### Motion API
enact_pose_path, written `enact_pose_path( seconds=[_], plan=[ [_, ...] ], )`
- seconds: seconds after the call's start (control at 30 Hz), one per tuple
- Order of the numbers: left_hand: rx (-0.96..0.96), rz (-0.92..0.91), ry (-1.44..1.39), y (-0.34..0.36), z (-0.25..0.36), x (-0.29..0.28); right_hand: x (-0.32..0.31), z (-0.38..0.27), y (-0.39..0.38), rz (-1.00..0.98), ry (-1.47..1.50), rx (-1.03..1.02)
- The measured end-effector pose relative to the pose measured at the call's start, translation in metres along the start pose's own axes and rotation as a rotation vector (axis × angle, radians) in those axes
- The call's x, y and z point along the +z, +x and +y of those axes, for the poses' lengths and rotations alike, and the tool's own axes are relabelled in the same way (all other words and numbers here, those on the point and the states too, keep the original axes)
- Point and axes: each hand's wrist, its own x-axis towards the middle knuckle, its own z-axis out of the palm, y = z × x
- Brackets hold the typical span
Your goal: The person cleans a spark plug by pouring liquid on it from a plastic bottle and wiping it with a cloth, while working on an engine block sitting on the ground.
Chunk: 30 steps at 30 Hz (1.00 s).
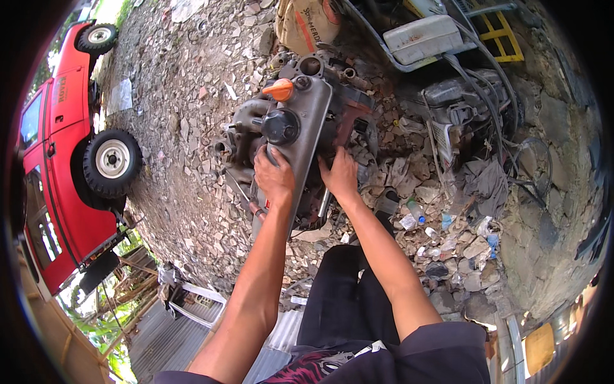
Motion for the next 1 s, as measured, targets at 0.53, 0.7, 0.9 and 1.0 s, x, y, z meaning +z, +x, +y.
enact_pose_path(
  seconds=[0.53, 0.7, 0.9, 1.0],
  plan=[
    [0.056, 0.061, 0.055, 0.004, -0.011, 0.009, -0.004, 0.004, -0.003, 0.129, 0.282, 0.000],
    [0.033, 0.017, 0.043, 0.004, -0.011, 0.008, -0.001, 0.000, -0.009, 0.105, 0.030, -0.030],
    [0.047, 0.005, 0.041, 0.001, 0.001, 0.006, 0.006, 0.015, -0.005, 0.378, 0.075, -0.308],
    [0.022, -0.014, 0.063, 0.001, -0.002, 0.003, 0.005, 0.015, -0.009, 0.319, 0.096, -0.243]
  ],
)
